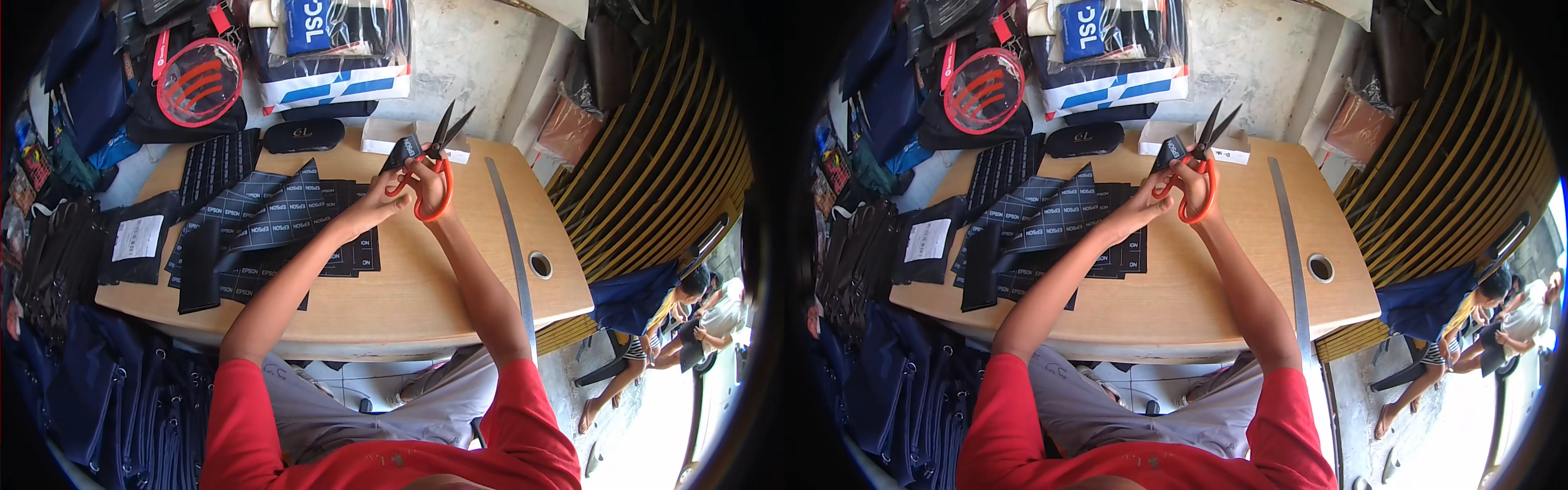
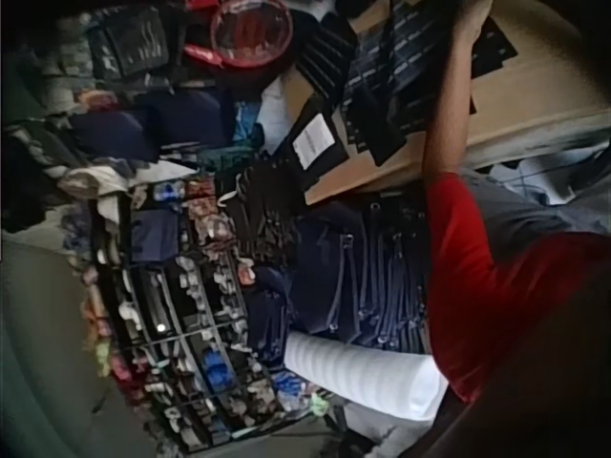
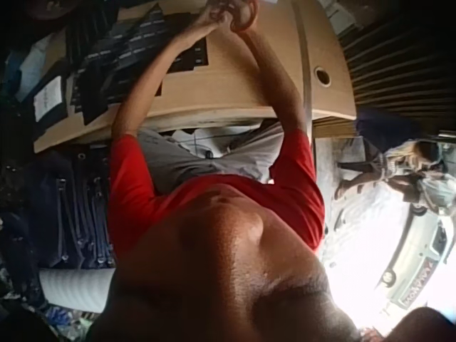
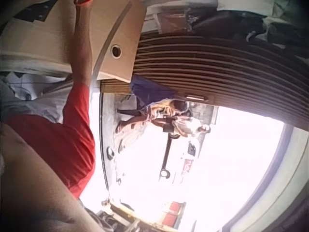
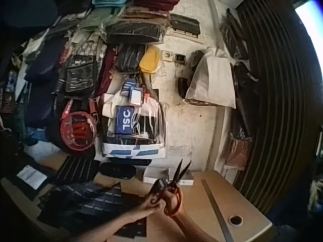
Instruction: The person cuts a printed sheet into strips using scissors, then cuts the strips into individual labels with the scissors.
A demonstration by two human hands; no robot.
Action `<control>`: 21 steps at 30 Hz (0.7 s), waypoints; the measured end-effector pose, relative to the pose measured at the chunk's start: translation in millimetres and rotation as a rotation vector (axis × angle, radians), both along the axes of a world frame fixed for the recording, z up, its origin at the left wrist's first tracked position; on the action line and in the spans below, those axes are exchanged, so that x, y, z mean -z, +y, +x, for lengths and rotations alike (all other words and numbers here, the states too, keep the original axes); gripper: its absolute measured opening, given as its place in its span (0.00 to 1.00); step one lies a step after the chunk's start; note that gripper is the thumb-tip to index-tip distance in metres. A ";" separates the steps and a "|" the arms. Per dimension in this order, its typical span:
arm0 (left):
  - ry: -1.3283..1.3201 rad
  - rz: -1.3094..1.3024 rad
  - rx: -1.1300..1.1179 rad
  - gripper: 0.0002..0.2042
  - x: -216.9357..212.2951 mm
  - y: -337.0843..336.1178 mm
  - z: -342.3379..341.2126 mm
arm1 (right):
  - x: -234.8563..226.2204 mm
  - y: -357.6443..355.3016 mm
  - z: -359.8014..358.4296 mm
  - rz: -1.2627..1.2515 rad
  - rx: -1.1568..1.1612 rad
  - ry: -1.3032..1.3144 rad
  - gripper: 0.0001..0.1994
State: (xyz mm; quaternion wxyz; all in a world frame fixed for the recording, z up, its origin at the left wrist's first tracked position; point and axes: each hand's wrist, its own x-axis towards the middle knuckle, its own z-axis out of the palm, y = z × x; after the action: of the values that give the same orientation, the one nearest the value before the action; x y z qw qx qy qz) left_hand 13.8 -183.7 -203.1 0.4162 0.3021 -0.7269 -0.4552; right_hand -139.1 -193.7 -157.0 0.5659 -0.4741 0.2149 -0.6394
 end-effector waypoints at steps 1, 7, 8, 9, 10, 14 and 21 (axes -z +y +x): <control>0.079 0.094 0.004 0.43 -4.4 3.9 0.1 | 0.5 1.1 1.7 0.002 -0.003 0.005 0.15; 0.547 0.148 -0.310 0.20 -11.5 6.3 -8.6 | 9.6 4.0 10.4 -0.106 0.156 0.225 0.15; 0.536 0.042 -0.355 0.18 -8.4 2.1 -7.0 | 10.7 2.7 13.7 -0.123 0.163 0.213 0.15; 0.522 -0.065 -0.398 0.16 -4.5 -0.5 -5.7 | 13.2 3.6 16.2 -0.119 0.164 0.209 0.15; 0.595 -0.048 -0.407 0.14 -9.2 4.6 -9.0 | 13.9 4.3 18.1 -0.075 0.203 0.170 0.14; 0.738 0.162 -0.059 0.17 -29.3 20.3 -7.7 | 27.0 -1.6 16.6 0.051 0.201 0.018 0.12; 0.093 -0.543 -0.320 0.14 -14.1 13.8 -4.9 | 28.6 2.4 22.2 0.148 0.106 -0.139 0.14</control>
State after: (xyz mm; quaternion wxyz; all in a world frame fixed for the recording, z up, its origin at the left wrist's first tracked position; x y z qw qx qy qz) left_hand 8.8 -169.9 -189.0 0.5808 0.2693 -0.7452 -0.1867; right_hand -116.9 -191.3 -185.6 0.5782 -0.3734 0.2468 -0.6822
